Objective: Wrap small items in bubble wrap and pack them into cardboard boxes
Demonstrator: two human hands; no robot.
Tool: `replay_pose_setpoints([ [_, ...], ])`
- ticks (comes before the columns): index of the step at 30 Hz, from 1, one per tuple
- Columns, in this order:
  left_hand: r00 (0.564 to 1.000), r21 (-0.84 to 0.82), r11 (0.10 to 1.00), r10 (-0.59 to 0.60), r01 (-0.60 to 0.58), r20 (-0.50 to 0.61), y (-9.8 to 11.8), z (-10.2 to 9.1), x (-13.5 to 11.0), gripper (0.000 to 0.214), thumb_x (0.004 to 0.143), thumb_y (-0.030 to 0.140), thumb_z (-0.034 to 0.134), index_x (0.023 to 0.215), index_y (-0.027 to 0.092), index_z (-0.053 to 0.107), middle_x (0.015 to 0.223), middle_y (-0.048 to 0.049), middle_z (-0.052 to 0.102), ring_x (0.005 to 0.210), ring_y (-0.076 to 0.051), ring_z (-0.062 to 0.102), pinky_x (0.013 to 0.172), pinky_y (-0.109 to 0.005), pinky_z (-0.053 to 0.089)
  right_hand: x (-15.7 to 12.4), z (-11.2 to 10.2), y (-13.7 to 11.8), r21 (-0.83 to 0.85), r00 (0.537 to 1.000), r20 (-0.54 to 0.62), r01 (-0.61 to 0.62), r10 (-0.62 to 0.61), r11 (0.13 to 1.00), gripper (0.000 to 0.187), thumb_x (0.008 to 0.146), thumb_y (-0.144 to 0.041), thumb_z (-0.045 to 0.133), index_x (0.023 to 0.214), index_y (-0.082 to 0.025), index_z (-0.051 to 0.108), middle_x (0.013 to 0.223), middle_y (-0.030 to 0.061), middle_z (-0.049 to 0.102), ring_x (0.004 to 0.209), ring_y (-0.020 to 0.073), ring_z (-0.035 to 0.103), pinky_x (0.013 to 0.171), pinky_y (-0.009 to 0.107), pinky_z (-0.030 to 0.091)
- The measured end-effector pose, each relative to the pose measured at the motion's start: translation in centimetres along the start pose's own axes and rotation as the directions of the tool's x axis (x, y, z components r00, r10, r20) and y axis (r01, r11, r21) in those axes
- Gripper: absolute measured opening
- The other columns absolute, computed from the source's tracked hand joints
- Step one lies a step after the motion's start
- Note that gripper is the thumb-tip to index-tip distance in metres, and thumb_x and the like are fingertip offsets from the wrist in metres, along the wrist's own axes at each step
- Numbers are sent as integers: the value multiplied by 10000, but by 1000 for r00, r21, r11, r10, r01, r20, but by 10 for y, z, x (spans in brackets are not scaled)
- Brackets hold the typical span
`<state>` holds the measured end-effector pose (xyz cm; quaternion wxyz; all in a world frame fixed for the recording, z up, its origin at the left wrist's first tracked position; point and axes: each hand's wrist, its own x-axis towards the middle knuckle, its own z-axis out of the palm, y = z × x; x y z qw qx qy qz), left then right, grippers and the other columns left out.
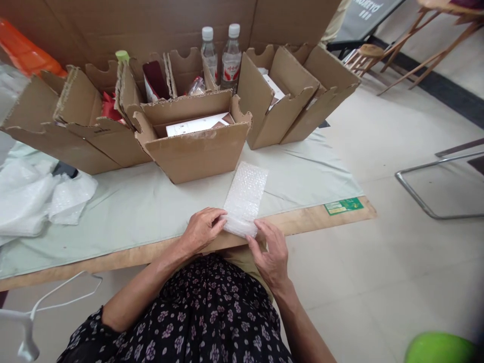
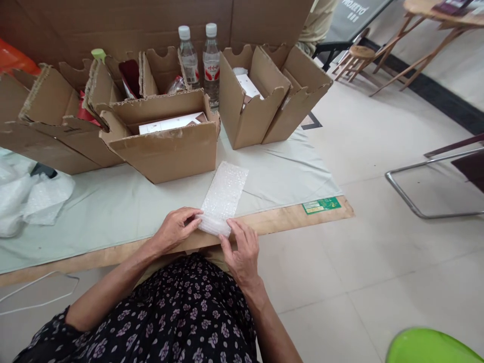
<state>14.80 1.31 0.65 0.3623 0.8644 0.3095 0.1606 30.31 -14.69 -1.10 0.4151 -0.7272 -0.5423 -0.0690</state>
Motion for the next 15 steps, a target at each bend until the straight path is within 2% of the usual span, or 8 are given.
replay_pose_setpoints([
  [2, 1000, 40, 999, -7, 7, -11, 1, 3, 3, 235, 915, 190, 618, 1097, 205, 766, 916, -42, 773, 793, -183, 690, 798, -310, 557, -1, -2, 1, -55, 997, 20, 72, -71, 996, 254, 962, -264, 664, 1216, -256, 672, 1208, 111, 755, 1109, 287, 712, 910, 462, 565],
  [6, 1000, 69, 997, -15, 17, -21, 2, 8, 4, 253, 939, 189, 582, 1131, 189, 747, 897, -49, 754, 769, -182, 679, 793, -317, 558, 0, 5, 5, -85, 974, 180, 154, -137, 984, 212, 975, -256, 631, 1177, -269, 694, 1271, 73, 754, 1234, 293, 667, 962, 467, 511],
  [9, 998, 101, 995, 9, -3, -60, 2, 6, -2, 305, 963, 226, 567, 1229, 170, 704, 1006, -91, 742, 875, -214, 694, 838, -354, 569, 6, 11, 9, -44, 969, 192, 165, -153, 985, 225, 994, -193, 594, 1183, -256, 699, 1209, 48, 786, 1243, 274, 665, 962, 447, 487],
  [11, 991, 137, 987, 100, -87, -92, 2, 1, -9, 390, 946, 271, 621, 1320, 166, 652, 1224, -146, 701, 1072, -265, 675, 937, -409, 560, 11, 10, 11, -7, 973, 177, 150, -146, 989, 230, 999, -176, 583, 1181, -250, 703, 1142, 41, 803, 1214, 264, 678, 972, 442, 484],
  [13, 970, 160, 963, 231, -217, -79, 2, -4, -15, 448, 920, 260, 665, 1358, 176, 627, 1385, -167, 634, 1228, -301, 612, 1030, -459, 519, 14, 6, 12, 25, 976, 182, 121, -123, 992, 227, 1003, -185, 574, 1174, -246, 711, 1084, 46, 808, 1162, 259, 696, 967, 443, 495],
  [15, 945, 135, 939, 323, -315, -41, 2, -6, -18, 366, 936, 200, 637, 1301, 195, 662, 1337, -139, 677, 1224, -288, 607, 1039, -465, 503, 15, 1, 12, 60, 973, 210, 81, -92, 995, 224, 1007, -209, 567, 1165, -248, 720, 1062, 56, 804, 1101, 256, 710, 940, 444, 514],
])
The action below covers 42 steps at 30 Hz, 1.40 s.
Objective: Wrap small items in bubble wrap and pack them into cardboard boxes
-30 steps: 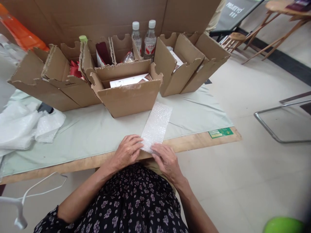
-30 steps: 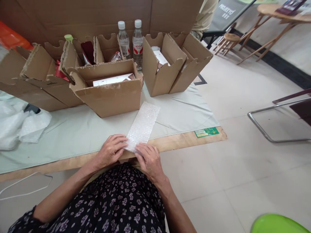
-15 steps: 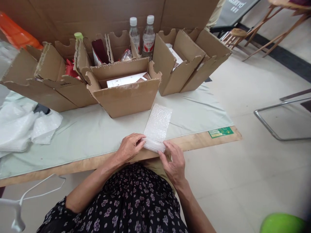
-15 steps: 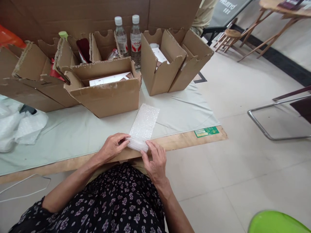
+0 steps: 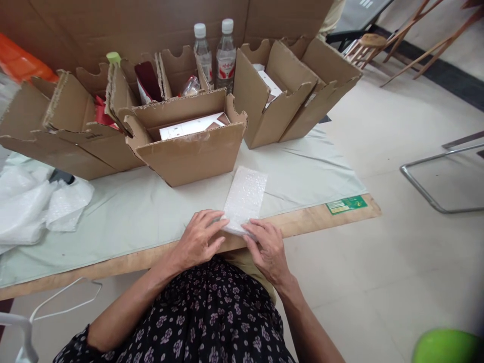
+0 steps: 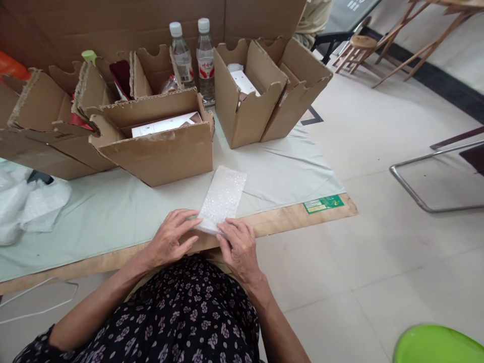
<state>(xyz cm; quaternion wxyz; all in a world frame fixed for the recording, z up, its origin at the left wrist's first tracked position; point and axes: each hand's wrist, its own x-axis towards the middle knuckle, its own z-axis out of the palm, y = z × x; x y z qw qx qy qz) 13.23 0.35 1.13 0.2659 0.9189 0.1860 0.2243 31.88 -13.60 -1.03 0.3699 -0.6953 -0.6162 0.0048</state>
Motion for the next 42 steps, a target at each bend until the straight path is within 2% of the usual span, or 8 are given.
replay_pose_setpoints([
  [4, 1000, -91, 996, -23, 23, 3, -4, 7, 8, 228, 988, 163, 561, 1148, 196, 721, 1038, -79, 772, 986, -233, 665, 892, -404, 531, -5, -4, -1, 51, 999, -28, -33, 34, 998, 300, 996, -225, 589, 1281, -249, 678, 1121, 72, 783, 1068, 256, 703, 924, 440, 530],
  [10, 989, -66, 986, -151, 151, 8, -14, 21, 30, 230, 965, 189, 577, 1132, 167, 732, 909, -71, 738, 829, -214, 665, 812, -369, 550, -8, 2, 4, -145, 996, -86, 22, -35, 989, 327, 970, -252, 650, 1297, -246, 650, 1374, 124, 683, 1238, 306, 632, 992, 472, 488],
  [17, 989, -10, 995, -103, 102, -109, -3, 18, 15, 359, 938, 260, 643, 1292, 201, 662, 1316, -144, 644, 1152, -275, 636, 995, -448, 538, 7, 2, 11, -108, 998, -28, 48, -51, 993, 244, 1019, -195, 560, 1226, -222, 686, 1138, 70, 789, 1149, 259, 674, 974, 439, 467],
  [21, 998, -51, 998, -30, 28, -48, -1, 15, 5, 265, 965, 176, 587, 1202, 207, 701, 1143, -108, 728, 1061, -253, 654, 919, -427, 542, 6, -10, 10, -22, 999, 40, 25, -24, 999, 231, 1040, -252, 529, 1197, -218, 694, 1066, 75, 781, 1048, 250, 685, 918, 427, 494],
  [28, 992, -58, 991, -124, 124, -6, -15, 21, 32, 245, 962, 221, 593, 1164, 161, 718, 887, -70, 732, 832, -221, 660, 818, -395, 544, -2, -1, 16, -116, 999, -46, -14, 8, 993, 467, 991, -354, 625, 1435, -225, 560, 1372, 150, 658, 1198, 313, 633, 971, 471, 497],
  [32, 986, -34, 988, -150, 148, -74, -13, 22, 34, 350, 975, 245, 562, 1296, 140, 655, 1080, -130, 710, 969, -255, 663, 885, -434, 558, 5, 6, 22, -145, 999, -43, 16, -23, 989, 328, 1003, -262, 589, 1327, -236, 631, 1245, 105, 734, 1127, 287, 663, 936, 449, 491],
  [36, 996, -4, 999, -34, 34, -83, -2, 16, 19, 402, 929, 262, 648, 1320, 172, 639, 1343, -168, 632, 1208, -303, 596, 1021, -484, 512, 8, -4, 20, -56, 1000, 3, 14, -14, 998, 184, 986, -274, 613, 1151, -236, 685, 1188, 78, 751, 1192, 292, 630, 997, 464, 468],
  [42, 999, -72, 997, -22, 20, -31, -6, 18, 22, 230, 976, 177, 568, 1163, 184, 702, 1069, -91, 761, 1014, -250, 647, 906, -430, 519, -1, -15, 18, -31, 999, 11, -34, 34, 999, 405, 997, -381, 611, 1374, -236, 584, 1324, 127, 677, 1218, 300, 618, 1011, 481, 479],
])
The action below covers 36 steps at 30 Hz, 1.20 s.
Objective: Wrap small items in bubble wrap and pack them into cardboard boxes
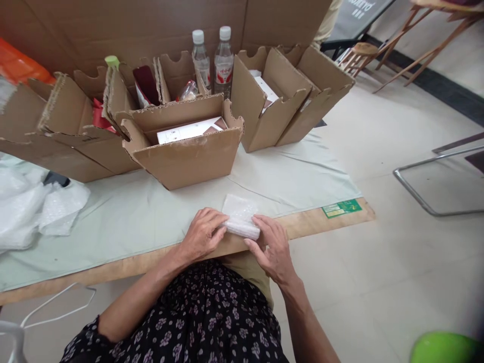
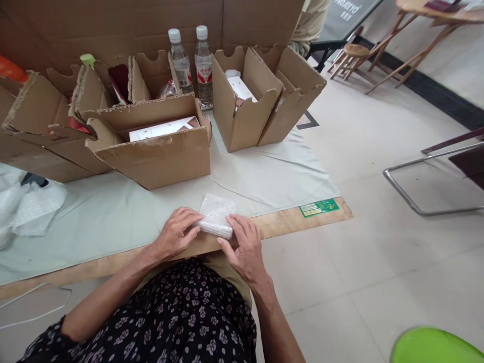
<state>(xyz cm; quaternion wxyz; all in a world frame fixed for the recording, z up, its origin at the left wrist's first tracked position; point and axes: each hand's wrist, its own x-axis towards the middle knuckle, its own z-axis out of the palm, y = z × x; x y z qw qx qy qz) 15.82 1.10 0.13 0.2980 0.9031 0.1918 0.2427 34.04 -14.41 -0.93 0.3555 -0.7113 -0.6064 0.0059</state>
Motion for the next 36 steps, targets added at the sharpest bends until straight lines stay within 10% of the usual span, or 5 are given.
replay_pose_setpoints([
  [8, 938, -212, 931, -327, 298, -114, -2, 7, 11, 387, 956, 337, 612, 1311, 185, 636, 1164, -117, 709, 1040, -241, 654, 883, -403, 552, 14, 21, 9, -64, 995, -87, -60, 54, 996, 285, 998, -345, 614, 1252, -239, 689, 1112, 89, 764, 1065, 278, 673, 921, 439, 484],
  [19, 672, -899, 150, -717, 411, 187, 23, 17, -4, 740, 782, 351, 809, 1433, 199, 492, 1410, -140, 615, 1312, -262, 605, 1137, -449, 488, 10, 19, -30, 305, 922, -69, -345, 382, 888, 257, 1001, -417, 579, 1122, -237, 717, 1006, 73, 765, 934, 248, 682, 868, 415, 555],
  [26, 709, -893, -217, -546, 393, 445, 40, 18, -4, 411, 696, 346, 856, 1019, 142, 703, 1051, -102, 752, 1070, -268, 697, 1052, -432, 514, -6, 33, -52, 466, 894, 8, -400, 449, 789, 231, 1005, -396, 582, 1150, -241, 674, 1070, 64, 756, 977, 225, 709, 878, 384, 596],
  [30, 717, -911, -179, -568, 372, 404, 42, 20, -8, 444, 670, 338, 875, 1045, 159, 717, 1055, -85, 759, 1015, -246, 693, 1002, -400, 513, -11, 32, -53, 421, 933, -25, -315, 358, 851, 183, 1006, -366, 586, 1123, -266, 684, 1301, 89, 691, 1234, 260, 643, 1076, 487, 520],
  [36, 773, -829, 231, -547, 509, 322, 44, 5, -9, 467, 750, 396, 816, 1138, 161, 703, 957, -33, 709, 822, -165, 604, 759, -276, 490, 1, 12, -25, 574, 942, 8, -279, 336, 770, 545, 950, -526, 648, 1410, -242, 571, 1394, 157, 651, 1209, 290, 672, 1045, 500, 551],
])
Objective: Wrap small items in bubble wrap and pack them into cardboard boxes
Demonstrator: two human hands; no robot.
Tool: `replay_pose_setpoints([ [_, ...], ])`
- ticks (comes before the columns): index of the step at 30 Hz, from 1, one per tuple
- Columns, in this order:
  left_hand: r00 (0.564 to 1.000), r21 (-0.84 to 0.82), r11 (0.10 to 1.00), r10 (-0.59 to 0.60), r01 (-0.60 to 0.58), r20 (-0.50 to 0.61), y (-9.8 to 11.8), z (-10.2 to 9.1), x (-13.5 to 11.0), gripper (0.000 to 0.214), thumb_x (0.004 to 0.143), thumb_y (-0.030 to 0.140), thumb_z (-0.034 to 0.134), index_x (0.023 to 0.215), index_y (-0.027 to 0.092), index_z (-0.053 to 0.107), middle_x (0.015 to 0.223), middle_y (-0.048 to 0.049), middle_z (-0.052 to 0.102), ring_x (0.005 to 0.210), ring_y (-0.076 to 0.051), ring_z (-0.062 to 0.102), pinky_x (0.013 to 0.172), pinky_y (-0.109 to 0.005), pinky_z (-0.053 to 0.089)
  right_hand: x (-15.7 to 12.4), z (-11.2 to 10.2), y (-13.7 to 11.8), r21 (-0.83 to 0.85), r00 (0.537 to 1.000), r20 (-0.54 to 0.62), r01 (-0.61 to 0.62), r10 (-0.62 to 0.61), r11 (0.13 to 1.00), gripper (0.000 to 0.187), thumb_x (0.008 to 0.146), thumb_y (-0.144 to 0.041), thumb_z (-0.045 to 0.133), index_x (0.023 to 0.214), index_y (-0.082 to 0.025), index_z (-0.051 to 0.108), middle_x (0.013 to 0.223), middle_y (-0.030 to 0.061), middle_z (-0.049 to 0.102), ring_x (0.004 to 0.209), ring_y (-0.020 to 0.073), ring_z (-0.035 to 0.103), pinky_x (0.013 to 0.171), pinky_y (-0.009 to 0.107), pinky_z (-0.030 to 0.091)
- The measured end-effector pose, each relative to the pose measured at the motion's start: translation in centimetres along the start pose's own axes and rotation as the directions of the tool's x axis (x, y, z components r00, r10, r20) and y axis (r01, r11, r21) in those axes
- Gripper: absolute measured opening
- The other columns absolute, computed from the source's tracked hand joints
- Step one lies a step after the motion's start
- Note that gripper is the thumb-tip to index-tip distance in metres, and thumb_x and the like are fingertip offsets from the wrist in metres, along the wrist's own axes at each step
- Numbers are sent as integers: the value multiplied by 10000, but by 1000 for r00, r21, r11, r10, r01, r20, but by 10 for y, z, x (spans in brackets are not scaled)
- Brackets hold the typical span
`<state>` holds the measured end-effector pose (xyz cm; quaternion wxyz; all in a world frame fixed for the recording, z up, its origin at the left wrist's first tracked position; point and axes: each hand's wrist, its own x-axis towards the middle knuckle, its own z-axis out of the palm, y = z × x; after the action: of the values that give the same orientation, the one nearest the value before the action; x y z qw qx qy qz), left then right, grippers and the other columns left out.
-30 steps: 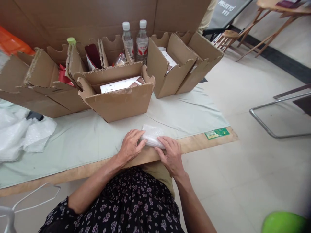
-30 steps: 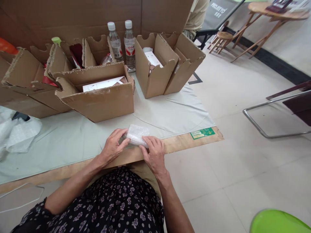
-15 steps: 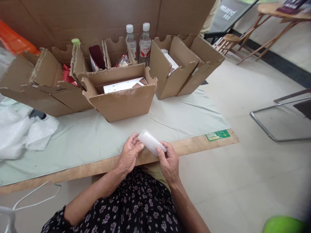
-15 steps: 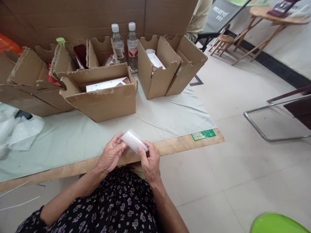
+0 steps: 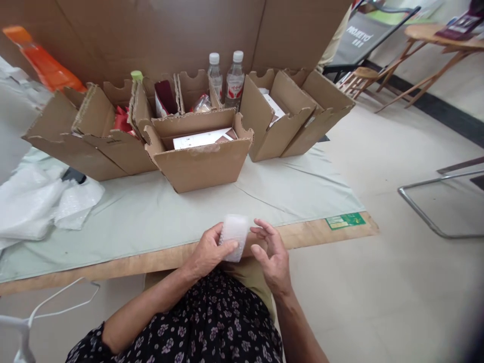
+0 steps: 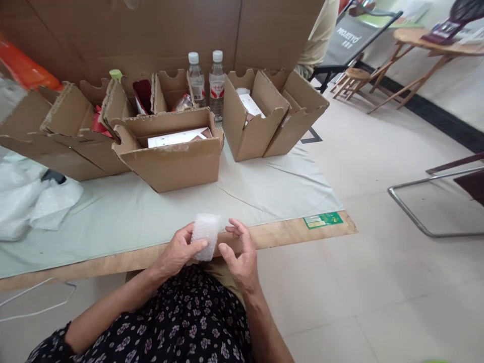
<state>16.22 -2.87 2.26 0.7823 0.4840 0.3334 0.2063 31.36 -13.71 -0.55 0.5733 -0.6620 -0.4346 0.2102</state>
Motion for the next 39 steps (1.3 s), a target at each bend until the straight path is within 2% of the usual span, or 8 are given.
replay_pose_setpoints([
  [4, 991, 291, 954, -101, 71, 90, 14, -5, -3, 312, 734, 326, 761, 977, 145, 688, 779, 21, 588, 682, -115, 483, 604, -231, 370, 18, -9, -3, 151, 972, 227, -92, 56, 984, 556, 880, -604, 710, 1288, -230, 662, 1172, 115, 761, 1038, 270, 735, 870, 386, 619],
  [8, 961, 252, 958, -190, 136, 201, 16, -15, -3, 400, 701, 283, 724, 1074, 151, 661, 817, 10, 623, 690, -123, 518, 602, -227, 381, 25, -7, -10, -11, 979, 187, -80, 81, 997, 266, 884, -490, 722, 927, -227, 722, 819, 31, 747, 751, 202, 704, 703, 305, 593],
  [15, 958, 327, 934, -213, 143, 190, 19, -35, -5, 290, 755, 206, 642, 1037, 146, 679, 724, 35, 589, 625, -101, 489, 578, -222, 348, 37, -9, -27, -133, 947, 320, 32, 13, 991, 206, 851, -336, 711, 1032, -237, 710, 893, 30, 770, 767, 204, 719, 701, 301, 607],
  [19, 961, 243, 969, -101, 37, 257, 26, -56, -1, 446, 786, 323, 758, 1199, 170, 690, 908, -15, 693, 770, -137, 597, 693, -239, 433, 65, -26, -52, -153, 930, 365, 97, -35, 984, 92, 873, -332, 711, 904, -246, 716, 777, 10, 734, 691, 188, 691, 651, 285, 594],
  [24, 975, 88, 985, 161, -148, -152, 24, -88, 20, 500, 829, 543, 732, 1134, 149, 687, 913, -91, 742, 748, -174, 673, 725, -310, 520, 128, -39, -109, 123, 989, 118, 74, -89, 990, 280, 820, -451, 825, 1012, -267, 738, 795, 18, 756, 658, 185, 701, 588, 288, 587],
  [29, 933, 114, 980, 193, -166, -303, 11, -93, 37, 464, 789, 520, 746, 1059, 147, 684, 896, -78, 725, 741, -165, 653, 631, -270, 491, 216, 23, -164, 177, 954, 210, 178, -214, 968, 325, 761, -434, 866, 975, -225, 738, 848, 10, 738, 743, 164, 692, 643, 286, 574],
  [35, 935, 192, 966, 223, -173, -275, 1, -88, 34, 345, 813, 436, 736, 1017, 158, 743, 861, -54, 714, 753, -159, 620, 699, -280, 495, 301, 104, -153, -94, 864, 495, 154, -88, 984, 268, 776, -325, 827, 912, -146, 681, 730, -2, 677, 633, 113, 593, 576, 243, 461],
  [39, 934, 215, 960, 237, -182, -269, -2, -89, 35, 334, 844, 424, 682, 1033, 157, 748, 863, -61, 716, 747, -163, 616, 692, -283, 498, 315, 116, -155, -493, 832, 542, 430, -120, 756, 263, 754, -301, 815, 645, -172, 613, 597, -25, 586, 582, 105, 498, 582, 260, 365],
])
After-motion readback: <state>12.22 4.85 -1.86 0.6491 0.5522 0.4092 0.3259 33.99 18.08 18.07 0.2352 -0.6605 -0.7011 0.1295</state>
